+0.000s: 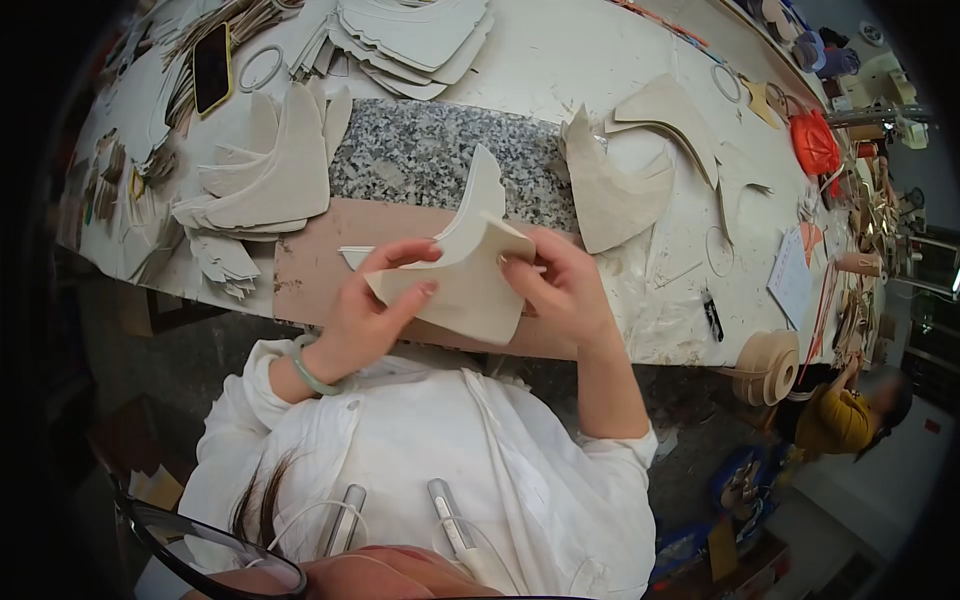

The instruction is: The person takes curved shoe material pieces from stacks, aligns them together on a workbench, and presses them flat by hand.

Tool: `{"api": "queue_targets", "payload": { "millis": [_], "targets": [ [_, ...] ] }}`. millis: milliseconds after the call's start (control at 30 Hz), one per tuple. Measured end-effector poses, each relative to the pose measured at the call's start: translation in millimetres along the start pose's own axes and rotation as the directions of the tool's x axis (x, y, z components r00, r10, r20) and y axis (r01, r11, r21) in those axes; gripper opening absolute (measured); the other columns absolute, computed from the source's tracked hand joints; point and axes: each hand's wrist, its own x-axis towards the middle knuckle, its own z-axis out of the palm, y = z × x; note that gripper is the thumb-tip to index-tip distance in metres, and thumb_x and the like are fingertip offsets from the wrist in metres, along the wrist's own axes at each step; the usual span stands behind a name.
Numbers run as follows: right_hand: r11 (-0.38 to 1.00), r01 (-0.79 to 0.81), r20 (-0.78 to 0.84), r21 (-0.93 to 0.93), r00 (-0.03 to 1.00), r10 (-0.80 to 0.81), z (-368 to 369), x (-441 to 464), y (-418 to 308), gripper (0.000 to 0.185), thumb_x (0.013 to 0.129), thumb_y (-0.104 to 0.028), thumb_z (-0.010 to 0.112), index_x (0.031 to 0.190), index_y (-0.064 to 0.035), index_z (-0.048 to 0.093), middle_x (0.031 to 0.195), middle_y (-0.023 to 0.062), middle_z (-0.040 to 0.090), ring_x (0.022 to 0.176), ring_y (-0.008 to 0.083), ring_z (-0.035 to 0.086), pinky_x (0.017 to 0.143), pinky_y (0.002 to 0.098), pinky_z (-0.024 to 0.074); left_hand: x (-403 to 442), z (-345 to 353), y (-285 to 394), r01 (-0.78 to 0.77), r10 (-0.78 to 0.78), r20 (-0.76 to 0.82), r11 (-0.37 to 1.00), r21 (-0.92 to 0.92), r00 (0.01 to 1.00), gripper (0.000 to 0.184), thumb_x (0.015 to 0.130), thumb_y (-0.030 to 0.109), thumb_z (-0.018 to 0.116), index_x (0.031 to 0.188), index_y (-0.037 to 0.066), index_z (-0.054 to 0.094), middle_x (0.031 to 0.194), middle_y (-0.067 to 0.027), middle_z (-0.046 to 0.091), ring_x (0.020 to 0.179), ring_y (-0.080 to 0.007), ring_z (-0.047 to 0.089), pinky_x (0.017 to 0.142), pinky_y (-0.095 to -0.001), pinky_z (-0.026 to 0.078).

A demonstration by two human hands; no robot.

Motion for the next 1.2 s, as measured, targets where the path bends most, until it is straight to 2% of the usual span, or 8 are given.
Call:
{"api": "queue_targets", "payload": {
  "millis": [133, 167, 300, 500, 633, 1000, 1133, 1200],
  "targets": [
    [0.937, 0.031, 0.114, -0.347, 0.993, 0.009, -8.6, 38.0, 0.8, 0.025, 0.085, -0.004, 0.074, 0.109, 0.0023, 0.067, 0.084, 0.0041, 0.067, 0.07, 0.0089, 0.055, 0.06, 0.0191, 0.0472, 4.9, -30.9, 17.7, 0.515, -0.515, 0.007, 0.857, -0.001, 0.857, 0.041, 0.088, 0.008, 0.067, 0.127, 0.006, 0.057, 0.084, -0.0039, 0.066, 0.069, -0.0148, 0.064, 0.061, -0.0247, 0.049],
    [0.937, 0.03, 0.121, -0.349, 0.993, 0.013, -7.4, 42.4, 3.2, 0.025, 0.085, -0.004, 0.074, 0.109, 0.0023, 0.067, 0.084, 0.0041, 0.067, 0.07, 0.0089, 0.055, 0.06, 0.0191, 0.0472, 4.3, -33.7, 15.5, 0.518, -0.518, 0.002, 0.856, -0.006, 0.856, 0.041, 0.088, 0.008, 0.067, 0.127, 0.006, 0.057, 0.084, -0.0039, 0.066, 0.069, -0.0148, 0.064, 0.061, -0.0247, 0.049],
    [0.846, 0.091, 0.107, -0.526, 0.993, -0.041, 0.9, 54.8, 14.1, 0.028, 0.085, -0.006, 0.075, 0.111, 0.0018, 0.067, 0.084, 0.0041, 0.067, 0.068, 0.0085, 0.053, 0.06, 0.0194, 0.046, 1.9, -38.2, 1.6, 0.269, -0.249, -0.103, 0.887, 0.376, 0.963, 0.049, 0.085, 0.01, 0.07, 0.131, 0.007, 0.055, 0.071, -0.0031, 0.061, 0.053, -0.0135, 0.055, 0.049, -0.0273, 0.043],
    [0.842, 0.061, 0.057, -0.536, 0.998, -0.036, 9.0, 49.6, 15.3, 0.033, 0.085, -0.007, 0.075, 0.115, 0.0029, 0.064, 0.085, 0.0039, 0.066, 0.069, 0.0083, 0.053, 0.06, 0.0189, 0.0449, 5.7, -41.9, -4.4, 0.241, -0.2, -0.139, 0.871, 0.428, 0.97, 0.056, 0.082, 0.011, 0.072, 0.134, 0.007, 0.052, 0.07, -0.0049, 0.062, 0.05, -0.0149, 0.051, 0.049, -0.0296, 0.042],
    [0.872, 0.09, 0.026, -0.481, 0.996, -0.089, 7.6, 49.5, 23.1, 0.031, 0.083, -0.013, 0.076, 0.108, 0.0009, 0.065, 0.072, 0.0017, 0.058, 0.062, 0.0112, 0.049, 0.056, 0.0237, 0.0423, 5.2, -41.9, -7.6, 0.273, -0.24, -0.131, 0.845, 0.459, 0.962, 0.059, 0.081, 0.011, 0.073, 0.135, 0.008, 0.05, 0.072, -0.0062, 0.063, 0.05, -0.0168, 0.053, 0.049, -0.0325, 0.043],
    [0.806, 0.052, 0.015, -0.59, 0.998, -0.054, 16.4, 45.8, 9.5, 0.038, 0.083, -0.008, 0.076, 0.117, 0.0022, 0.062, 0.078, 0.0022, 0.061, 0.066, 0.0091, 0.049, 0.061, 0.0206, 0.0435, 3.9, -37.3, -8.5, 0.185, -0.138, -0.132, 0.852, 0.49, 0.982, 0.059, 0.082, 0.011, 0.072, 0.136, 0.007, 0.049, 0.076, -0.0083, 0.065, 0.046, -0.0206, 0.054, 0.047, -0.037, 0.044],
    [0.654, 0.063, -0.019, -0.754, 0.993, -0.118, 16.1, 48.9, 5.8, 0.037, 0.083, -0.006, 0.075, 0.117, 0.0011, 0.061, 0.088, 0.0064, 0.061, 0.073, 0.013, 0.052, 0.065, 0.0249, 0.0454, 2.9, -36.2, -2.7, 0.285, -0.297, -0.087, 0.727, 0.625, 0.951, 0.06, 0.08, 0.016, 0.075, 0.134, 0.008, 0.051, 0.094, -0.0103, 0.068, 0.064, -0.0219, 0.061, 0.06, -0.0369, 0.049],
    [0.626, 0.137, -0.016, -0.767, 0.972, -0.233, 9.9, 58.9, 8.7, 0.037, 0.082, -0.005, 0.074, 0.117, 0.0007, 0.061, 0.092, 0.0073, 0.061, 0.077, 0.0146, 0.053, 0.068, 0.0263, 0.0462, 1.5, -38.1, -4.4, 0.226, -0.224, -0.094, 0.686, 0.691, 0.97, 0.059, 0.081, 0.019, 0.075, 0.134, 0.009, 0.052, 0.101, -0.0106, 0.066, 0.074, -0.0233, 0.061, 0.066, -0.0372, 0.049]
  ]
}}
